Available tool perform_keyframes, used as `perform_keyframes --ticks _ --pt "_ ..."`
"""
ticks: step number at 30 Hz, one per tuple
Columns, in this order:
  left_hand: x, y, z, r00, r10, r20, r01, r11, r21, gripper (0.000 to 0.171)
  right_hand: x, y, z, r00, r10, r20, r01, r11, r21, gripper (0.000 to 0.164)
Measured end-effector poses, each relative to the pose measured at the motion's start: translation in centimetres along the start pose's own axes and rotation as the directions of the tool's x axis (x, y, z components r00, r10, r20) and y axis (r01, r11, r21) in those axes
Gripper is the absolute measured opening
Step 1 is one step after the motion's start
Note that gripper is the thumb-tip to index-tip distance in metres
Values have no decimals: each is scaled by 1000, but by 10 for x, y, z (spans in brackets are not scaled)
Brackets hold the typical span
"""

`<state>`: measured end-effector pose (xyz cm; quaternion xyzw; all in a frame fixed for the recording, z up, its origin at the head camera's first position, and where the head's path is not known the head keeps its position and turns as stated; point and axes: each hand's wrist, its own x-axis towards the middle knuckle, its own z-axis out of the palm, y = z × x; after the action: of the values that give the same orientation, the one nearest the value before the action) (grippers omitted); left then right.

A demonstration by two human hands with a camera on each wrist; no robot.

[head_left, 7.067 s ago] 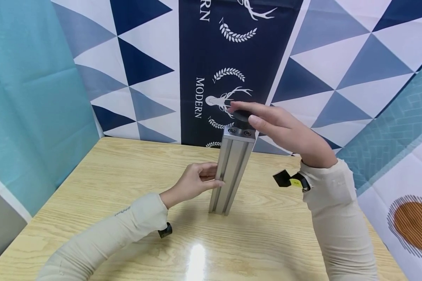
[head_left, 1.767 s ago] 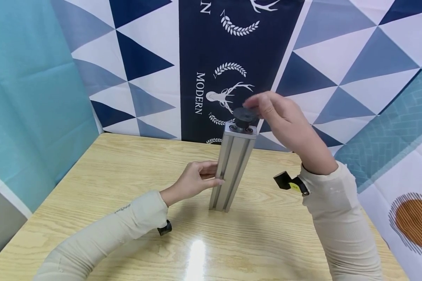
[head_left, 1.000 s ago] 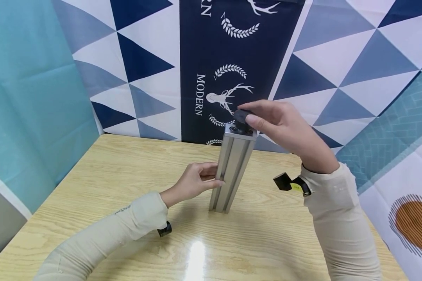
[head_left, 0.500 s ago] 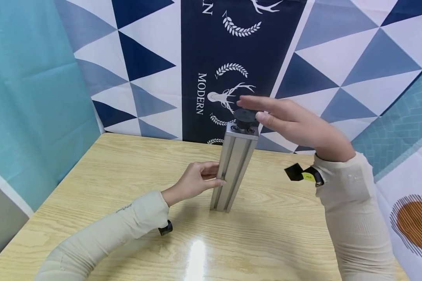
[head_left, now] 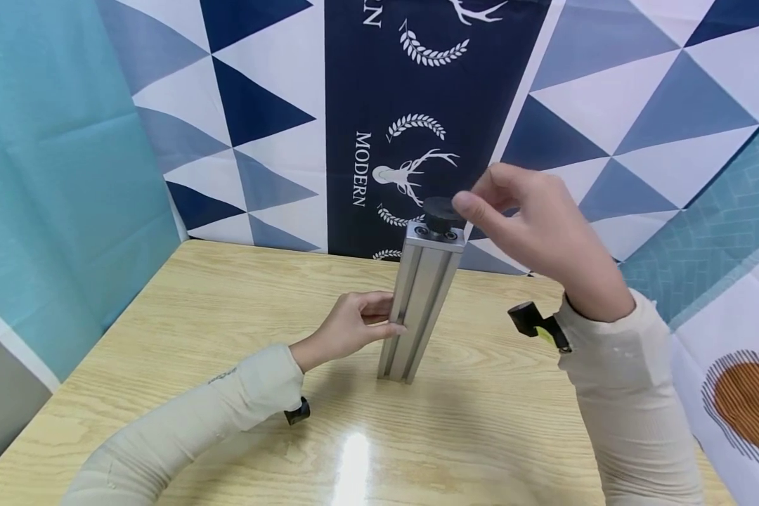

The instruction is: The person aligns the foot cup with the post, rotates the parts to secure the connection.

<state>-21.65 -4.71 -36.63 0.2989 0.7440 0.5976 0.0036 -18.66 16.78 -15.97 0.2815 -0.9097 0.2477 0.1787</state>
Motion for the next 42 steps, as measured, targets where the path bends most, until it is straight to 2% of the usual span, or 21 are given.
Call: perform_keyframes --ticks 2,3,5,7,9,11,13,16,18,20,23,25,27,28,30,32,33,34,38,40,42 --pt "0 0 0 1000 -6 -2 6 1000 0 45 4 3 -5 993 -72 94 69 997 31 31" --pt "0 0 -1 1000 -10 -3 10 1000 0 45 6 6 -7 981 -111 157 105 993 50 34" --pt "-1 0 -1 1000 -14 -2 14 1000 -1 46 11 11 -9 941 -195 276 171 979 109 39" --pt "0 -1 0 1000 -10 4 10 1000 -3 46 14 15 -10 899 -258 355 220 965 145 43" --pt "0 -1 0 1000 -6 9 6 1000 -5 46 17 17 -9 883 -272 383 229 961 154 43" --pt "0 -2 0 1000 -1 11 1 1000 -9 45 18 17 -8 901 -249 356 213 967 137 40" --pt "1 -2 0 1000 6 12 -6 1000 -13 45 18 13 -5 943 -164 291 141 985 98 35" --pt "1 -2 0 1000 13 11 -13 1000 -21 44 14 4 2 990 -41 136 40 999 11 33" --pt "1 -2 -1 1000 9 9 -9 1000 -25 44 11 -1 7 1000 -4 19 4 999 -34 37" --pt "0 -2 -1 1000 1 8 -1 1000 -29 44 8 -4 9 996 -12 -84 7 998 -62 44" --pt "-1 -2 -1 1000 -5 6 6 1000 -30 44 6 -3 6 988 -40 -152 36 999 -27 43" --pt "0 -1 0 1000 -2 6 2 1000 -29 44 7 -1 1 993 -78 -89 79 997 12 33" --pt "0 -1 0 1000 3 8 -2 1000 -28 44 8 3 -4 989 -137 56 134 990 49 27" --pt "0 -1 0 1000 4 8 -4 1000 -26 44 10 5 -6 974 -174 147 165 984 68 31" --pt "1 -1 0 1000 6 9 -6 1000 -22 44 12 8 -9 922 -238 305 217 971 101 40" --pt "1 -1 0 1000 5 8 -5 1000 -20 44 13 10 -10 878 -271 395 248 963 109 44" --pt "1 -1 0 1000 5 8 -5 1000 -20 44 14 10 -10 872 -272 407 252 962 103 43" --pt "1 -1 0 1000 4 8 -4 1000 -20 44 14 9 -9 882 -258 393 244 966 86 42" --pt "2 -1 0 1000 9 10 -9 1000 -24 45 12 -1 -3 970 -103 219 120 991 -62 38" --pt "2 0 1 1000 12 10 -12 1000 -25 45 10 -7 2 992 -22 126 39 990 -135 43" --pt "2 -1 1 1000 13 9 -13 1000 -22 45 7 -10 4 998 15 57 -5 984 -177 47"
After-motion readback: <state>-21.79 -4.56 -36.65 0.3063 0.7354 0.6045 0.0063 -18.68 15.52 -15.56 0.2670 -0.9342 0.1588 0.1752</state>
